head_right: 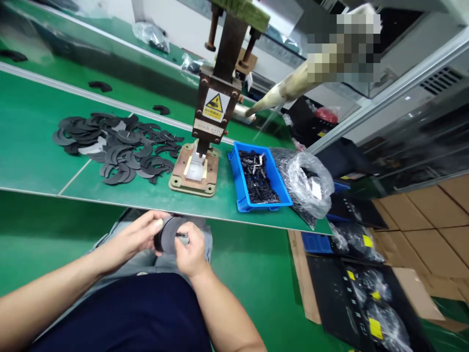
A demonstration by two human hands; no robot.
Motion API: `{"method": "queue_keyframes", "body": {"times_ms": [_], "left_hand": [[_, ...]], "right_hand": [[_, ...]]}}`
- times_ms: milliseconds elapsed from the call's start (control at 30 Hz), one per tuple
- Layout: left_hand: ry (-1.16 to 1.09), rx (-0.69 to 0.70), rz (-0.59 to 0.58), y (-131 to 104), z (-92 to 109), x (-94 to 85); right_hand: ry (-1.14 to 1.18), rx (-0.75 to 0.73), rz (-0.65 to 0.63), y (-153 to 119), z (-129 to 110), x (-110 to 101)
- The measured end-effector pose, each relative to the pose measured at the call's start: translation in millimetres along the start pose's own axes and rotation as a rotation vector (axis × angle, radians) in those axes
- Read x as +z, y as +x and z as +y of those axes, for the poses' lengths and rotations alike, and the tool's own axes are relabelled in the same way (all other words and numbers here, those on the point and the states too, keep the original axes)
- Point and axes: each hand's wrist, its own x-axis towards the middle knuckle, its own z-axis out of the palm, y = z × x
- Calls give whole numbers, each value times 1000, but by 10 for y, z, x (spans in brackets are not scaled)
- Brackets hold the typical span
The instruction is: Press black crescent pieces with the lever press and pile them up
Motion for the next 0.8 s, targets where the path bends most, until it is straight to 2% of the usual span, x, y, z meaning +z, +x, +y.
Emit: {"method": "queue_keyframes", "body": {"times_ms": [67,200,300,433,500,567,667,800], "left_hand": [[41,-1,-40,25,28,-2],[74,90,17,102,57,-2],[57,108,8,143,41,-13],[-47,80,-132,157,50,-2],[-78,88,-195,172,89,1],[-32,145,-198,209,147,-36],[162,279,-67,318,235,-228],[468,419,196,531,242,-654]], "right_hand": [[-34,-49,-51,25,-71,-57],[-85,-31,-180,84,-251,-218],[-25,134,-167,136,-350,-330],[250,414,-214,250,-470,-427],[312,479,-257,337,-559,-483],[248,496,-284,460,-669,-576],[21,457,-249,762,-822,-827],[-267,331,-17,1472,-831,-1346]]}}
